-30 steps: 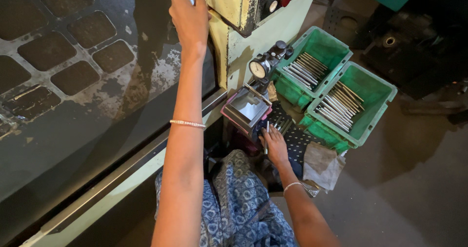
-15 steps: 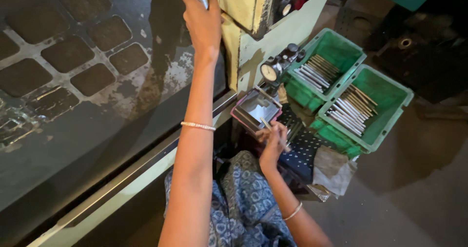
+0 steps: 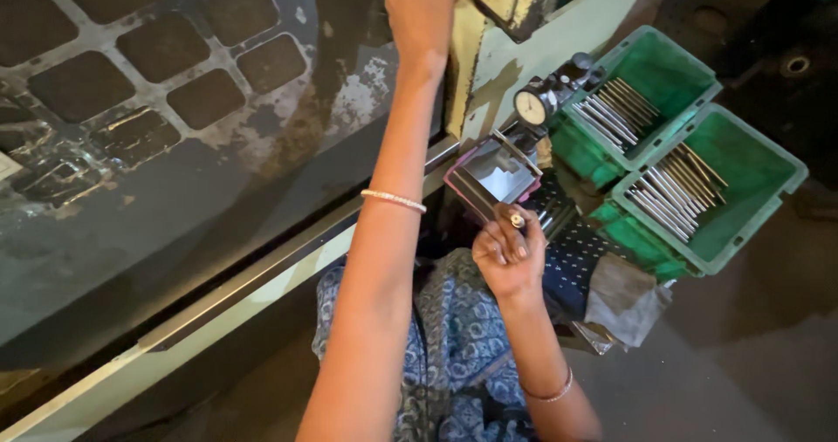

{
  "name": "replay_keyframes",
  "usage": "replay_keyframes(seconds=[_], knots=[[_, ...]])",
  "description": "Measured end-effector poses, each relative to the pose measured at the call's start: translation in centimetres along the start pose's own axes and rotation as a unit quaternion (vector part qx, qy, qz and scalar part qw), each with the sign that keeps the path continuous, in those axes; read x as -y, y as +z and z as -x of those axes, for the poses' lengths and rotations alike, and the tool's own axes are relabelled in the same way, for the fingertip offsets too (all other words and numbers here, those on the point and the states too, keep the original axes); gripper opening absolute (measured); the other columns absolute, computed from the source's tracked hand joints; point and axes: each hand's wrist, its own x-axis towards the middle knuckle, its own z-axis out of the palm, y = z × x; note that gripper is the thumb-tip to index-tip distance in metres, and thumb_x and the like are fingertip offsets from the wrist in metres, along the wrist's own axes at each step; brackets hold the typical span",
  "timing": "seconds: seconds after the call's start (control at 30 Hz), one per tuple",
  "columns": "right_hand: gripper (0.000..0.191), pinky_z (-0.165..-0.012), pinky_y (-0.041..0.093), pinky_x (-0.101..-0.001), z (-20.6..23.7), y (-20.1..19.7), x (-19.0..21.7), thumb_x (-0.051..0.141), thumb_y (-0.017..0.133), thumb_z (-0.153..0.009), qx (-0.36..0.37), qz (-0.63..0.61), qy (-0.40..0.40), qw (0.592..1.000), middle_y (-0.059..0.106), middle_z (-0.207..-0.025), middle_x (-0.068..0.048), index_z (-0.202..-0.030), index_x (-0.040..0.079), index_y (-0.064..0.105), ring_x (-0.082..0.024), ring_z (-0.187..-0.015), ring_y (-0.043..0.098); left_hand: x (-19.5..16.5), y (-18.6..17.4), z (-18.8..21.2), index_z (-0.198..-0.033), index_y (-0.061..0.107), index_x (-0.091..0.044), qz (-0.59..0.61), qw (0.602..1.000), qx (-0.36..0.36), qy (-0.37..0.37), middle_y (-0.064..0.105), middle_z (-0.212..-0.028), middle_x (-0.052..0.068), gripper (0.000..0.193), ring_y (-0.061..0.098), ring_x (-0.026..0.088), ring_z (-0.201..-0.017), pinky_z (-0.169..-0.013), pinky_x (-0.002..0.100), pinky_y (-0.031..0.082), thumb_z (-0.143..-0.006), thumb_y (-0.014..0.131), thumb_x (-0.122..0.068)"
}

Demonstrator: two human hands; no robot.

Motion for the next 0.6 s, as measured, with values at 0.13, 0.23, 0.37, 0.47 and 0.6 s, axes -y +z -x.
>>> replay_keyframes(seconds=[0.13,0.23,0.37,0.47,0.6], knots=[[0.029,-0.043,0.026,-0.0252,0.3,1.6,-0.5,0.018,0.044,-0.103,0.021,-0.018,0.039,0.999,0.035,-0.044,0.002,-0.081,0.005,0.057,-0.009,-0.037,0.027,0.0,0.4,0.1,-0.088,0.066,0.003,-0.017,1.000,-0.009,0.008,0.074,-0.081,0.025,0.034,0.071,0.046,-0.081,-0.069,0.049,0.059,-0.093,0.062,-0.030],[0.029,-0.046,0.029,-0.0251,0.4,2.1,-0.7,0.020,0.047,-0.106,0.018,0.002,0.047,0.999,0.039,-0.048,0.001,-0.085,0.004,0.058,-0.010,-0.041,0.031,-0.2,0.0,0.4,-0.099,0.064,0.003,0.000,0.998,-0.024,0.059,0.075,-0.090,0.026,0.032,0.069,0.049,-0.087,-0.073,0.050,0.059,-0.095,0.063,-0.030],[0.026,-0.052,0.037,-0.0266,-0.2,1.3,-1.1,0.026,0.053,-0.103,-0.103,0.069,-0.006,0.992,0.052,-0.062,-0.001,-0.099,0.003,0.065,-0.011,-0.053,0.044,-1.3,-0.6,0.7,-0.122,0.048,0.000,0.028,1.000,-0.013,0.004,0.074,-0.088,0.028,0.040,0.071,0.049,-0.084,-0.073,0.051,0.058,-0.094,0.062,-0.025],[0.031,-0.057,0.043,-0.0276,-0.7,0.2,-1.3,0.029,0.055,-0.100,-0.156,0.107,-0.039,0.981,0.059,-0.078,-0.003,-0.118,0.006,0.065,-0.013,-0.063,0.050,-2.2,-1.1,0.6,-0.137,0.035,-0.002,0.049,0.998,0.011,-0.041,0.073,-0.082,0.029,0.054,0.075,0.045,-0.073,-0.070,0.053,0.057,-0.092,0.058,-0.020],[0.038,-0.061,0.045,-0.0279,-1.2,-0.6,-1.4,0.027,0.059,-0.100,-0.160,0.180,-0.069,0.968,0.062,-0.088,-0.004,-0.131,0.007,0.061,-0.014,-0.070,0.054,-2.5,-1.5,0.7,-0.132,0.037,-0.004,0.030,0.999,-0.007,-0.015,0.073,-0.084,0.028,0.047,0.074,0.046,-0.076,-0.069,0.054,0.056,-0.094,0.060,-0.020]])
